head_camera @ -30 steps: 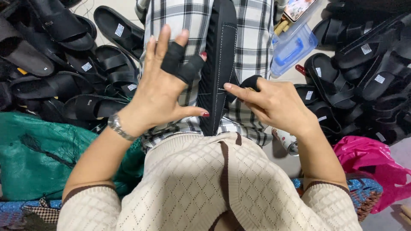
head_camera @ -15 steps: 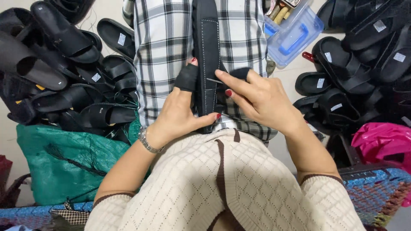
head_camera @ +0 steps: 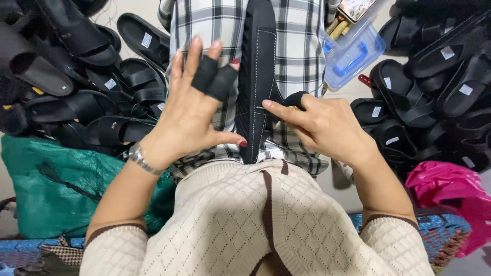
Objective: Hand-sewing the components of black sandals using a needle and thread while sitting on the floor.
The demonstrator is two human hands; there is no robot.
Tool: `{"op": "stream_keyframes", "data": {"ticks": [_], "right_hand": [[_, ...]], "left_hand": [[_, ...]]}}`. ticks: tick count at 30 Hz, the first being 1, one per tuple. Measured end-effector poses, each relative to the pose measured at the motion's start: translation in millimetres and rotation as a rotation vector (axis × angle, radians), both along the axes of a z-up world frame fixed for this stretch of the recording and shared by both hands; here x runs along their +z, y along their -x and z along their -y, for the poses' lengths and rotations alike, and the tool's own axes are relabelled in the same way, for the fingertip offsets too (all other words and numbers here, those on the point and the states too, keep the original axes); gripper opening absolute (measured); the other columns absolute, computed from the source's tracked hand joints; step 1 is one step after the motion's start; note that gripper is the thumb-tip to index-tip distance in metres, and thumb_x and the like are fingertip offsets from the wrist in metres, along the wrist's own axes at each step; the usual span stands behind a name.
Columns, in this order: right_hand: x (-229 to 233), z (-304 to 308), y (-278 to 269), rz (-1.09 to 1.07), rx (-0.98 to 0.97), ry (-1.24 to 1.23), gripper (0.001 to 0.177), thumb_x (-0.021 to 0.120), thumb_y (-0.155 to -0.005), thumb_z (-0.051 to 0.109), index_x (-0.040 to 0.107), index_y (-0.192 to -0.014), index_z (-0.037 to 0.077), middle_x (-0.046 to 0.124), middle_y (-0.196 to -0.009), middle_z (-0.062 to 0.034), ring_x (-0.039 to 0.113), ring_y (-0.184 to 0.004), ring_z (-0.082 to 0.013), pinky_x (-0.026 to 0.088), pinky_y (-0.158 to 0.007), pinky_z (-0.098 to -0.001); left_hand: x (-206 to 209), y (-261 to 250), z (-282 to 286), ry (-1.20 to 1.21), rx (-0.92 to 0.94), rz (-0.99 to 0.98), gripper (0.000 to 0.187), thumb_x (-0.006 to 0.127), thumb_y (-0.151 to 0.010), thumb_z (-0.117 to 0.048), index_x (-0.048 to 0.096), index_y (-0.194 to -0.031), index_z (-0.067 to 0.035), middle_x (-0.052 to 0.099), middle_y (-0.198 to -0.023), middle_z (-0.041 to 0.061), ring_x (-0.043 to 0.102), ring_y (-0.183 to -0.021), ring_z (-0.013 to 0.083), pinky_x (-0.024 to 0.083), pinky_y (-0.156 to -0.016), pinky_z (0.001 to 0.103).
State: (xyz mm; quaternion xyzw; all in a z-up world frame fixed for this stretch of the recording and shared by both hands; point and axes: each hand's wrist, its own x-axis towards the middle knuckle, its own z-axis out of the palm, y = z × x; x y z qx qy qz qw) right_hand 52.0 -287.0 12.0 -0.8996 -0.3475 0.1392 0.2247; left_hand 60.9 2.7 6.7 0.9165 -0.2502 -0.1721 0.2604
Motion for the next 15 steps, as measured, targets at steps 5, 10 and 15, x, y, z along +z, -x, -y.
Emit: {"op": "stream_keyframes", "data": {"ticks": [5,10,15], "right_hand": [[5,-3,-7,-0.009,0.037,0.043,0.049,0.072,-0.09,0.016,0.068,-0.138,0.025,0.041,-0.065,0.0007,0.037,-0.045,-0.013,0.032,-0.039,-0.0278],[28,-10,-16,-0.003,0.076,0.146,0.049,0.07,-0.085,0.013,0.072,-0.133,0.021,0.046,-0.063,-0.0006,0.044,-0.044,-0.0152,0.036,-0.037,-0.0298],[33,-16,-23,-0.033,0.146,0.271,0.054,0.069,-0.08,0.017,0.071,-0.133,0.015,0.051,-0.063,-0.0024,0.051,-0.041,-0.0152,0.04,-0.032,-0.0293]], "left_hand": [[-19,-5,2,0.09,-0.074,0.09,0.124,0.093,-0.053,-0.066,0.054,-0.151,-0.002,0.021,-0.167,0.019,-0.004,-0.15,0.0418,-0.007,-0.118,0.067],[-28,-6,10,0.17,-0.081,0.131,0.123,0.089,-0.059,-0.071,0.055,-0.153,0.001,0.033,-0.165,0.017,-0.003,-0.147,0.043,-0.012,-0.111,0.072],[-38,-7,15,0.222,-0.062,0.154,0.119,0.084,-0.063,-0.073,0.058,-0.152,0.002,0.043,-0.163,0.017,0.003,-0.149,0.0406,-0.014,-0.11,0.071]]}}
